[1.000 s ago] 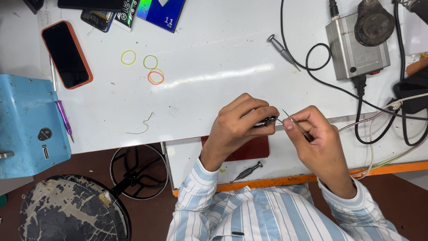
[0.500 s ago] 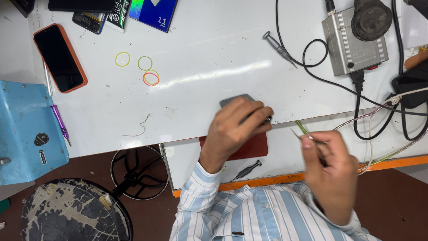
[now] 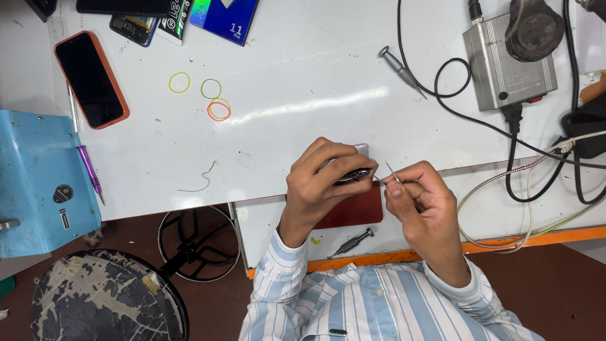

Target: The person removes the back cover of a smartphone using a prying tool and then uses a screwdriver to remove screws from the internal frame. The phone is placed on a workbench, and the back cover is set aside.

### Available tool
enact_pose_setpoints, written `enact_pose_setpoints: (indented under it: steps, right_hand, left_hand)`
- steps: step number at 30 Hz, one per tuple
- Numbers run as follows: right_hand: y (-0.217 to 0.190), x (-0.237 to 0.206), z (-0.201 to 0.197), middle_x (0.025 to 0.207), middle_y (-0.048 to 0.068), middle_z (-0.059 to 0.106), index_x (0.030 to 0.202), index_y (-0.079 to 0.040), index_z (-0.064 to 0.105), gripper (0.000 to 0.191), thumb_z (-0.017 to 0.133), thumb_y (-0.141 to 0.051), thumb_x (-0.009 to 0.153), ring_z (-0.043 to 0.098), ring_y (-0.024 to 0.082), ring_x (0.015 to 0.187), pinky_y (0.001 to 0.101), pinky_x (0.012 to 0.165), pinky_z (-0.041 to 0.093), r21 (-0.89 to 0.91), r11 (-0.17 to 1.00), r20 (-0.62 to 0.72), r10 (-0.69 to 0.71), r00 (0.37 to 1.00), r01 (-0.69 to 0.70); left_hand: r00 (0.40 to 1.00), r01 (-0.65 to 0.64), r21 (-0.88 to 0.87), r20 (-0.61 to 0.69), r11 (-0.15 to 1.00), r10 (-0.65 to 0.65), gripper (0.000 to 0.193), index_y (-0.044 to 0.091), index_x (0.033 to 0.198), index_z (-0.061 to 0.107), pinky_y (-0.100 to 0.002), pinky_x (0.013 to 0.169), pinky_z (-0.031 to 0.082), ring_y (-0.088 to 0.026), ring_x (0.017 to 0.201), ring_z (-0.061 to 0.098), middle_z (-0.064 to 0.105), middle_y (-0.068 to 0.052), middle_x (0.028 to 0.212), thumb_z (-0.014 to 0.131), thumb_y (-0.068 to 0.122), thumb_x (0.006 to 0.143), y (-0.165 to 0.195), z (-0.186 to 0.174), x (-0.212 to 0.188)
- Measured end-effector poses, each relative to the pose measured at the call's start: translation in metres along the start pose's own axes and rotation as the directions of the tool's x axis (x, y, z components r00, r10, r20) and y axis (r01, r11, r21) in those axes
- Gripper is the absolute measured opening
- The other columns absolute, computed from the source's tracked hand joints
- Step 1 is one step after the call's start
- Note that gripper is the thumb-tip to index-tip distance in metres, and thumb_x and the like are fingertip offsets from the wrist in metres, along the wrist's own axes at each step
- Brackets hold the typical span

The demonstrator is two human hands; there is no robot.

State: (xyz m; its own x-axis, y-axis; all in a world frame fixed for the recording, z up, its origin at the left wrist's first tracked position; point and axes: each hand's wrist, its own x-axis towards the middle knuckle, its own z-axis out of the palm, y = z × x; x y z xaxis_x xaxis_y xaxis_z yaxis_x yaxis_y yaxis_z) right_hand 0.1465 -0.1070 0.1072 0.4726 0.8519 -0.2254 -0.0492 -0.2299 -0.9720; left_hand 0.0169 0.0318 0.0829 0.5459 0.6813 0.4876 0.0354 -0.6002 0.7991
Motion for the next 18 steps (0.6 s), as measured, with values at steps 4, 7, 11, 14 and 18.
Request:
enact_pose_setpoints:
  steps: [4, 7, 11, 14, 18]
  right_hand:
    - [-0.002, 0.001, 0.000, 0.062, -0.002, 0.054, 0.104, -0.001, 0.056, 0.016, 0.058, -0.018, 0.105, 0.040, 0.002, 0.057, 0.0188, 0.052, 0.032, -0.010, 1.000, 0.001, 0.022, 1.000, -0.022]
    - [-0.002, 0.001, 0.000, 0.063, -0.002, 0.055, 0.104, -0.002, 0.054, 0.016, 0.058, -0.018, 0.105, 0.040, 0.001, 0.058, 0.0188, 0.053, 0.032, -0.020, 1.000, -0.006, 0.005, 1.000, -0.005]
    - [-0.002, 0.004, 0.006, 0.064, -0.002, 0.054, 0.105, -0.004, 0.049, 0.017, 0.056, -0.020, 0.107, 0.040, 0.001, 0.060, 0.0192, 0.056, 0.034, 0.044, 0.999, -0.003, -0.031, 1.000, 0.031]
    - [-0.006, 0.011, 0.004, 0.061, -0.001, 0.053, 0.102, -0.004, 0.050, 0.020, 0.055, -0.022, 0.108, 0.039, 0.001, 0.059, 0.0204, 0.060, 0.041, 0.069, 0.993, 0.042, 0.095, 0.995, -0.098]
    - [-0.013, 0.008, 0.004, 0.056, -0.003, 0.046, 0.100, -0.004, 0.049, 0.020, 0.053, -0.022, 0.107, 0.034, 0.004, 0.054, 0.0235, 0.055, 0.035, 0.075, 0.994, 0.053, 0.070, 0.996, -0.074]
  left_hand:
    - [1.000, -0.007, 0.012, 0.020, 1.000, 0.007, 0.028, 0.014, 0.098, 0.075, -0.026, 0.065, 0.054, -0.013, 0.082, 0.065, 0.069, 0.002, 0.093, 0.091, 0.015, 0.076, 0.001, -0.001, 0.001]
    - [0.999, -0.011, 0.002, 0.049, 1.000, 0.011, 0.027, 0.014, 0.099, 0.074, -0.026, 0.067, 0.055, -0.013, 0.084, 0.066, 0.070, 0.001, 0.094, 0.090, 0.014, 0.077, 0.000, -0.002, 0.002]
    - [0.997, -0.004, -0.011, 0.073, 1.000, 0.005, 0.024, 0.014, 0.095, 0.074, -0.025, 0.064, 0.054, -0.013, 0.079, 0.066, 0.071, 0.002, 0.090, 0.090, 0.011, 0.078, -0.001, 0.000, 0.004]
    - [0.996, 0.012, -0.044, 0.094, 0.999, -0.008, 0.023, 0.010, 0.098, 0.073, -0.025, 0.066, 0.056, -0.014, 0.081, 0.067, 0.071, 0.000, 0.090, 0.089, 0.010, 0.082, -0.002, 0.001, 0.007]
    - [0.992, -0.045, -0.025, 0.115, 0.999, 0.047, 0.025, 0.008, 0.100, 0.072, -0.027, 0.068, 0.056, -0.016, 0.082, 0.067, 0.071, -0.001, 0.093, 0.089, 0.011, 0.081, 0.006, -0.001, 0.008]
